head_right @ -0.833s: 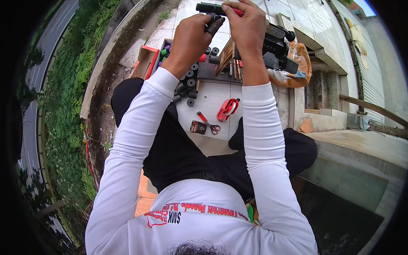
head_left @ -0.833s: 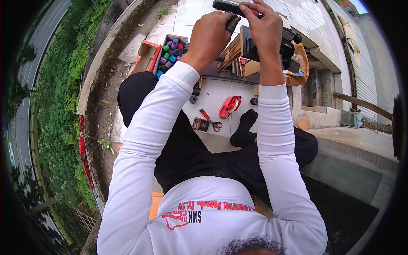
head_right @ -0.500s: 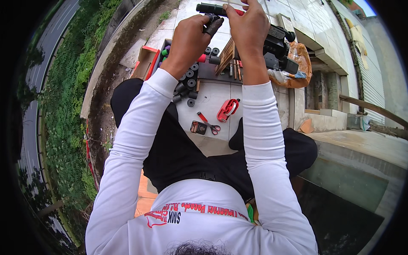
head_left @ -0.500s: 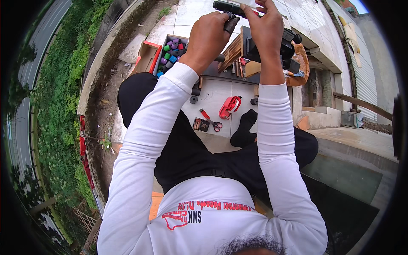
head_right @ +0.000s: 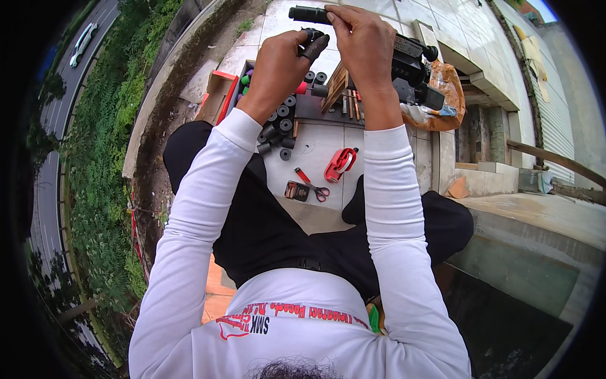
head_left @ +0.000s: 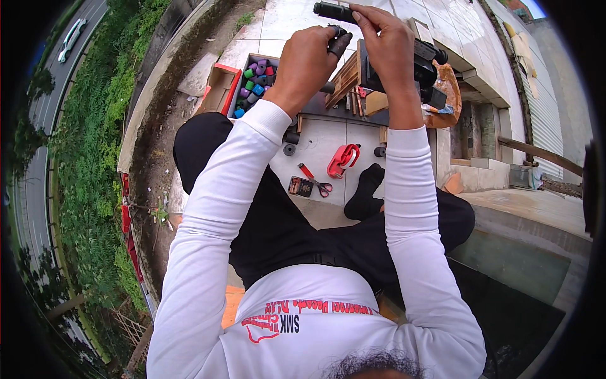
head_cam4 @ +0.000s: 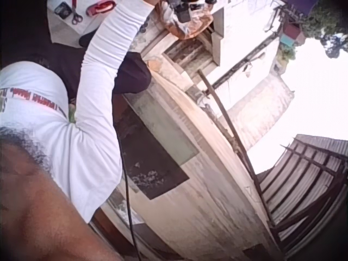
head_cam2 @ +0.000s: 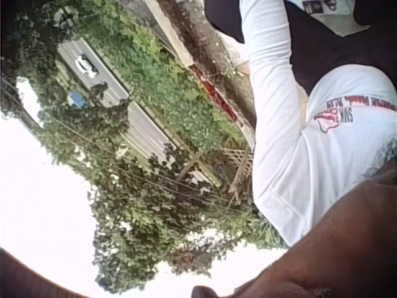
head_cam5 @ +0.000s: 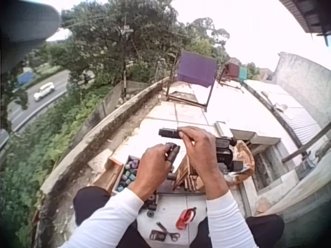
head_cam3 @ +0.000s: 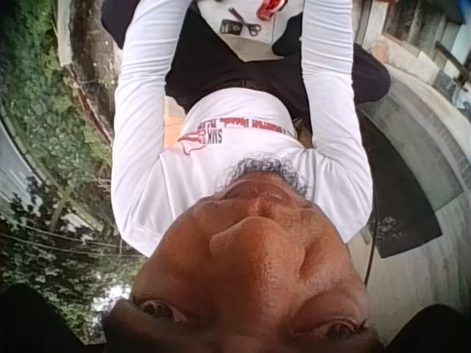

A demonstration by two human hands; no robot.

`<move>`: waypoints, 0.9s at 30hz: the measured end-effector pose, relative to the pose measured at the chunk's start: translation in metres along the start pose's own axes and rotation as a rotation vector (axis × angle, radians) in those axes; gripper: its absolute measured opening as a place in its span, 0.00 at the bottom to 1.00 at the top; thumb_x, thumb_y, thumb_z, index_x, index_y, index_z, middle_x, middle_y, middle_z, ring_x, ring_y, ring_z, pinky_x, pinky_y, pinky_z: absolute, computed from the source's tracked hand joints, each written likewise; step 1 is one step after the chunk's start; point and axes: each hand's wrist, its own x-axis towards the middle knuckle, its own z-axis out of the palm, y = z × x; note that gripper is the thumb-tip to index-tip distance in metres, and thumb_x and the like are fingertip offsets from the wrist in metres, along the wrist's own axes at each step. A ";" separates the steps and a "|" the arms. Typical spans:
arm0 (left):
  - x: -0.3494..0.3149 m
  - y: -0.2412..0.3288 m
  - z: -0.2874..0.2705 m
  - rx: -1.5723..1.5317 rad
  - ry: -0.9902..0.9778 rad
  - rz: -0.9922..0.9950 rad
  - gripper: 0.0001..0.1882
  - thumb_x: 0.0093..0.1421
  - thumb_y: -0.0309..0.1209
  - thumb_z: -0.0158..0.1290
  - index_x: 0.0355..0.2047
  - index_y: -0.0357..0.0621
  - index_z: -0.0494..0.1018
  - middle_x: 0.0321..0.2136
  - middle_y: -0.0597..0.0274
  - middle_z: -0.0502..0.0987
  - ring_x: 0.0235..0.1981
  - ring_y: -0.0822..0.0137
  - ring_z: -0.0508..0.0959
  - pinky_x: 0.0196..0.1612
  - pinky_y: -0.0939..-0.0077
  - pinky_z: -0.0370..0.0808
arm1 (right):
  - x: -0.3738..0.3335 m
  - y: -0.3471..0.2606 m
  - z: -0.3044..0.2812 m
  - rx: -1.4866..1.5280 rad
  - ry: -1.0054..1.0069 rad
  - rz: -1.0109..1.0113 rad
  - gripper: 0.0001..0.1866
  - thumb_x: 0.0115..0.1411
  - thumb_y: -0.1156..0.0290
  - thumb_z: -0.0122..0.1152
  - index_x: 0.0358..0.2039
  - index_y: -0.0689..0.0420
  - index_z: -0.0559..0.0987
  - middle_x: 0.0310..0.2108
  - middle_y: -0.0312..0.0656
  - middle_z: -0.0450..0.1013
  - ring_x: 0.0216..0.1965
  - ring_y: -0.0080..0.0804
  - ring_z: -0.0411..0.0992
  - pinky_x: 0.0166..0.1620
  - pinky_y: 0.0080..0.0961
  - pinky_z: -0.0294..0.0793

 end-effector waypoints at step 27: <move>-0.031 0.002 0.001 -0.181 -0.202 -0.303 0.13 0.73 0.31 0.60 0.40 0.29 0.81 0.26 0.41 0.79 0.22 0.53 0.74 0.30 0.61 0.71 | -0.025 0.154 -0.187 -0.156 -0.196 0.386 0.21 0.75 0.71 0.55 0.64 0.54 0.82 0.53 0.52 0.84 0.50 0.41 0.84 0.55 0.34 0.79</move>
